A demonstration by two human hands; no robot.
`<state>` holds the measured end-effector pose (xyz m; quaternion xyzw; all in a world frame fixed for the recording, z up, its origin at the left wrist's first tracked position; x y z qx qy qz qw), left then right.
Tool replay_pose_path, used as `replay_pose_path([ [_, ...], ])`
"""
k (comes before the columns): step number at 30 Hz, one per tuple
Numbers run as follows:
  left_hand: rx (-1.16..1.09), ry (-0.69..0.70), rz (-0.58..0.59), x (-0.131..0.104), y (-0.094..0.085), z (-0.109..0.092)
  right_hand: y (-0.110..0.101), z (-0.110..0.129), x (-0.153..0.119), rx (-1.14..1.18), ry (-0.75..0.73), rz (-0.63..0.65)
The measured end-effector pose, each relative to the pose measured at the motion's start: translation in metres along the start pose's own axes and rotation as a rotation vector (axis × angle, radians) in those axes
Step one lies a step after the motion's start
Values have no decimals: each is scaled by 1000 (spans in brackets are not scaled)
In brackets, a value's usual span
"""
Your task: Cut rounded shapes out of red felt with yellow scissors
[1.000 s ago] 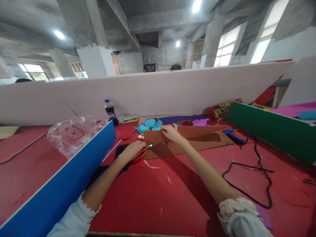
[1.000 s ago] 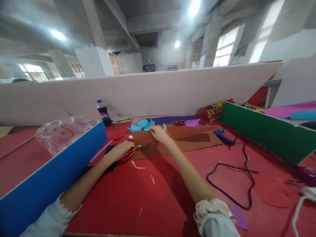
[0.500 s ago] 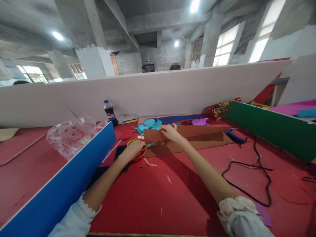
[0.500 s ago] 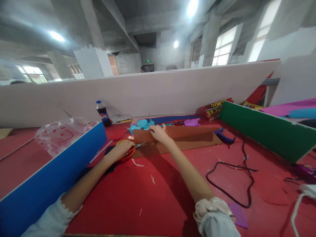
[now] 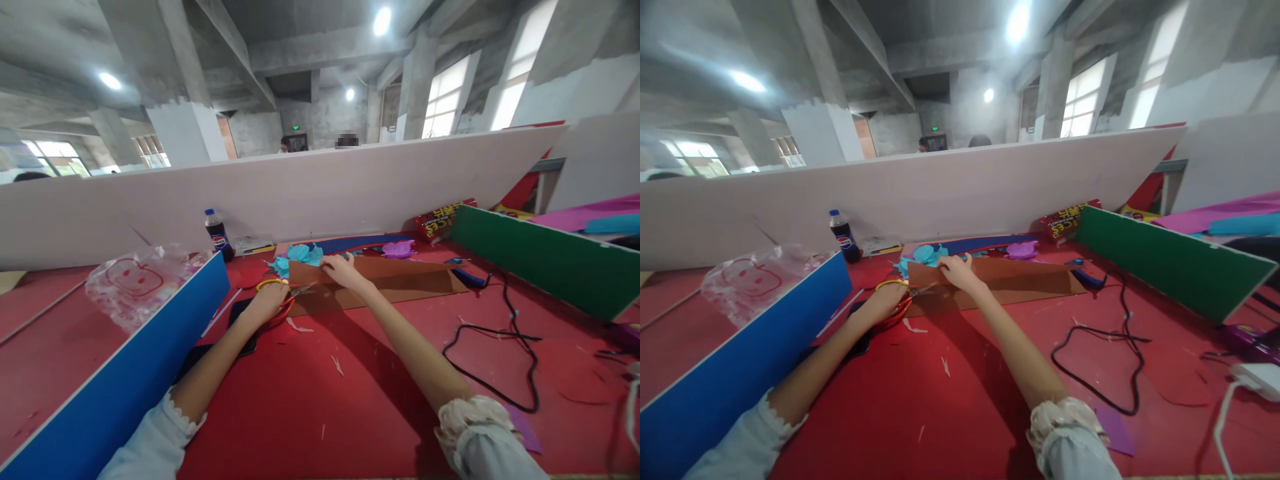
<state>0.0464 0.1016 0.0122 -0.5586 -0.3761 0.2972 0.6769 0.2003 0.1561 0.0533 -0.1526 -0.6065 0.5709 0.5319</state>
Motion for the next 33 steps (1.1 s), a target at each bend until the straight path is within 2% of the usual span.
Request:
replay_pose_path([
  [8, 26, -45, 48, 12, 3, 14, 1, -5, 1, -30, 5, -4],
  [12, 1, -7, 41, 8, 0, 12, 1, -9, 2, 9, 25, -18],
  [19, -37, -28, 114, 7, -12, 7, 2, -11, 3, 33, 35, -6],
  [24, -58, -77, 160, -4, -18, 1, 5, -10, 3, -30, 33, 9],
  [28, -94, -124, 214, -18, -17, 7, 8, -6, 3, -16, 36, 15],
  [33, -7, -126, 159, -19, -24, 14, 7, -3, 4, 19, 27, -11],
])
Point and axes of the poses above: each hand's wrist, its own x-axis towards the middle knuckle, its own y-axis out of the palm, z = x × y, the point moved 9 cm from there along x, towards the middle knuckle, and after that the axes turned 9 degrees about -x, right-handed, at the moved point
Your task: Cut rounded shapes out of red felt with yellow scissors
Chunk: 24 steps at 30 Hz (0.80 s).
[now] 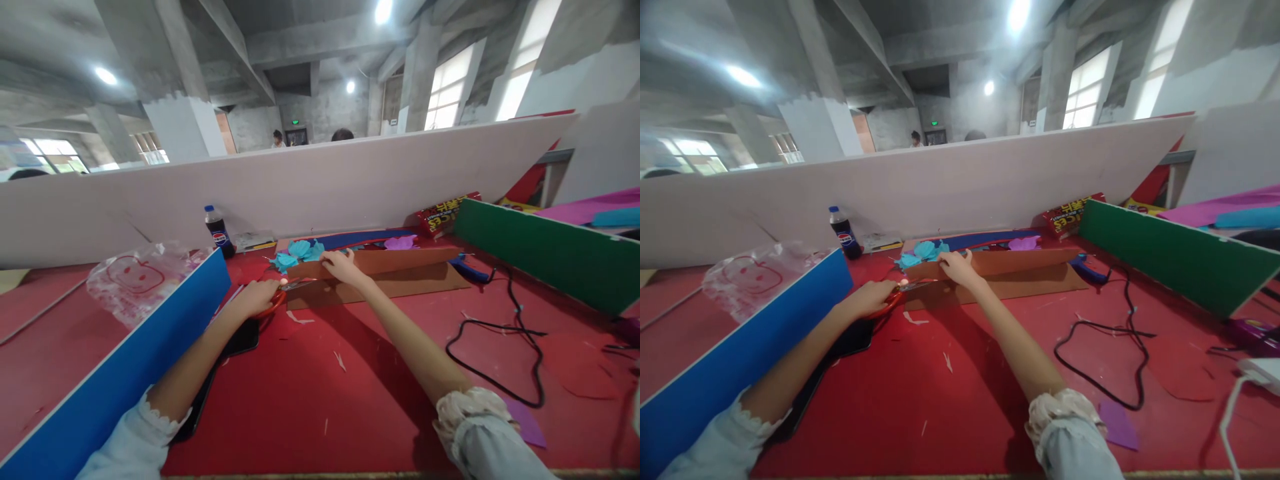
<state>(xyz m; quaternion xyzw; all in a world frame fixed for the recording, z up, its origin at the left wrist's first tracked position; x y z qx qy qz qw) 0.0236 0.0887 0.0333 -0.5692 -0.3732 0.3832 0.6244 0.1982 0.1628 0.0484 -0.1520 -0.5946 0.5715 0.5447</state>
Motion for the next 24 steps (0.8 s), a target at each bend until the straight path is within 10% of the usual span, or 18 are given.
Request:
replay_pose_path([
  [24, 173, 172, -118, 47, 9, -21, -12, 11, -6, -77, -1, -49],
])
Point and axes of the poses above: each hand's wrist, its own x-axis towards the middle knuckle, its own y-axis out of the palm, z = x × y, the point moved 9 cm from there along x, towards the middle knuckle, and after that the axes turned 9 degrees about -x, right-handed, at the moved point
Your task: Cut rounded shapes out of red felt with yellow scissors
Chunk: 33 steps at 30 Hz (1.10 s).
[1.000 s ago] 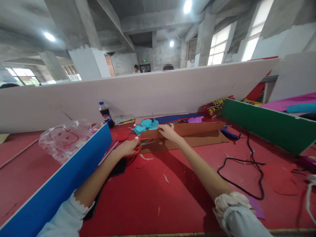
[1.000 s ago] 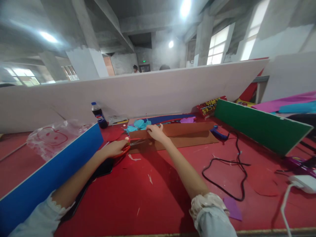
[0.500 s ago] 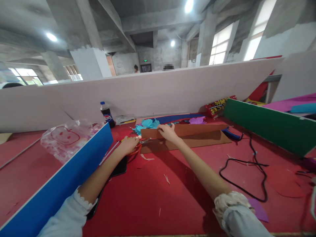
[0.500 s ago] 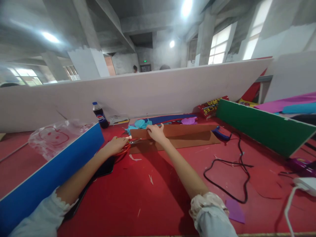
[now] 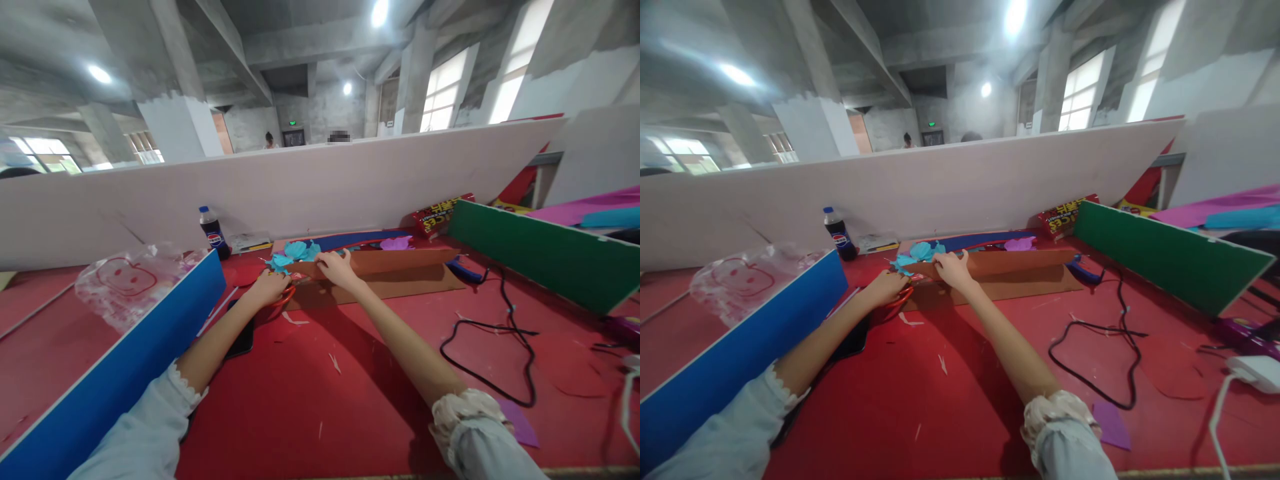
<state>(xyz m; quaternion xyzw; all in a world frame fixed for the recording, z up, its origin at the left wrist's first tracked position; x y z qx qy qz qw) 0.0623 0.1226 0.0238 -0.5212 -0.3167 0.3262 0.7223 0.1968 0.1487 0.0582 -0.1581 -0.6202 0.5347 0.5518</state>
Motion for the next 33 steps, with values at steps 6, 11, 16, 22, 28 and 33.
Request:
replay_pose_path([
  [6, 34, 62, -18, 12, 4, -6, 0, -2, 1, 18, -2, 2],
  [11, 48, 70, -49, 21, 6, -10, 0, -6, 2, 44, -3, -7],
  [16, 46, 95, -68, 23, 7, -14, 1, -12, 4, 66, -8, 21],
  [22, 26, 130, -85, 25, 14, -11, 0, -19, 6, 75, 0, 15],
  [28, 35, 134, -91, 25, 21, -8, 2, -23, 7, 94, 23, 14],
  [33, 45, 180, -112, 24, 18, -11, 5, -25, 8, 80, 30, 24],
])
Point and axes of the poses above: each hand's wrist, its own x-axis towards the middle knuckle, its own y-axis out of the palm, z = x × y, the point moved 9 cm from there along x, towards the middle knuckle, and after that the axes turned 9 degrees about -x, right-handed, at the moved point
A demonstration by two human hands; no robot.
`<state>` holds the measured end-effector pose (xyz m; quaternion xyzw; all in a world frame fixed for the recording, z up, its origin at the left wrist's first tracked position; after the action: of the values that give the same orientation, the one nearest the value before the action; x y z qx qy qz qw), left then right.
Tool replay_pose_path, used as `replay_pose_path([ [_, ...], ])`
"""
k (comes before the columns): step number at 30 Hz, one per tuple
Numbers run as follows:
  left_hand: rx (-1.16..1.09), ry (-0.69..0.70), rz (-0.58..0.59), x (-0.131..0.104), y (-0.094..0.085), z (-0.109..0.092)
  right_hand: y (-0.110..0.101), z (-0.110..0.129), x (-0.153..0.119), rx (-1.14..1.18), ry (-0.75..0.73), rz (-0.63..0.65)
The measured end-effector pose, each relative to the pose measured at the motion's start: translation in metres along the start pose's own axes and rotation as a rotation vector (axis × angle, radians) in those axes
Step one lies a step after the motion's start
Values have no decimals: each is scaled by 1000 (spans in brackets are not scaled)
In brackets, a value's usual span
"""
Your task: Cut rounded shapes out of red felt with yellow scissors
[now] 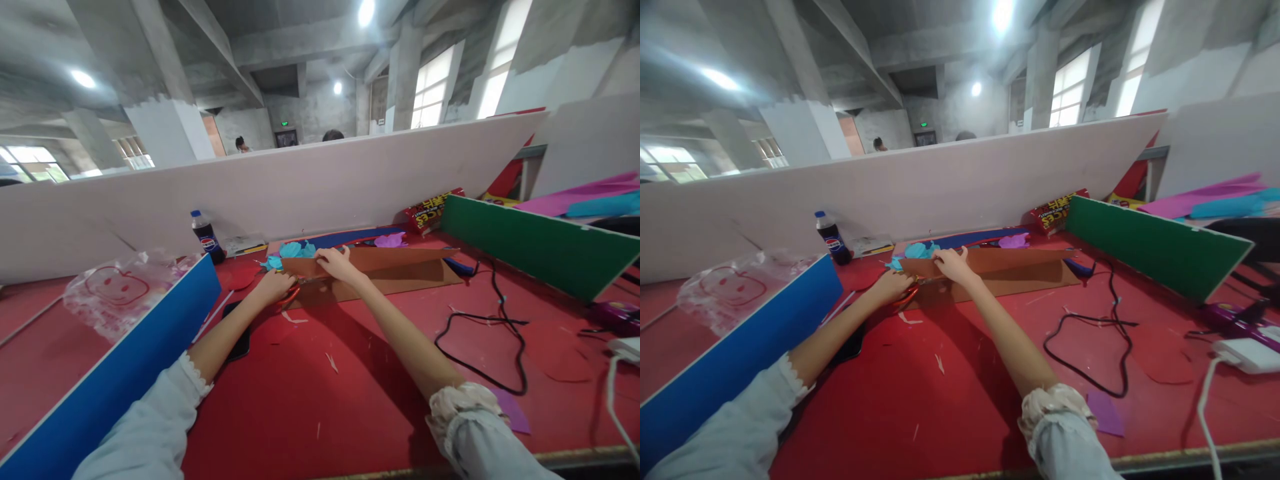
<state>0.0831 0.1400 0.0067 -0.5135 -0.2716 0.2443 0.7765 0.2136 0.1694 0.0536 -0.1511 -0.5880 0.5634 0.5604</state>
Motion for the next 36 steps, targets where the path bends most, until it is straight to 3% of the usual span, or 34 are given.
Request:
replay_pose_path([
  [21, -98, 109, 72, -1, 2, -11, 1, -3, -5, -3, 34, 21],
  [28, -60, 34, 20, 7, 5, -5, 1, -5, -4, -9, 42, 17],
  [36, -71, -23, 33, 19, -1, -15, 0, -3, -4, -55, 33, 15],
])
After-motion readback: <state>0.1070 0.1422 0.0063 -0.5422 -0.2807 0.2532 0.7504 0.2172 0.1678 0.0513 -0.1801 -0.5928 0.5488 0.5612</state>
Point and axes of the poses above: each hand's wrist, its own x-axis towards the middle knuckle, its own y-axis out of the palm, z = x × y, the point moved 9 cm from there along x, towards the middle knuckle, and after that the axes turned 9 degrees about -x, right-handed, at the moved point
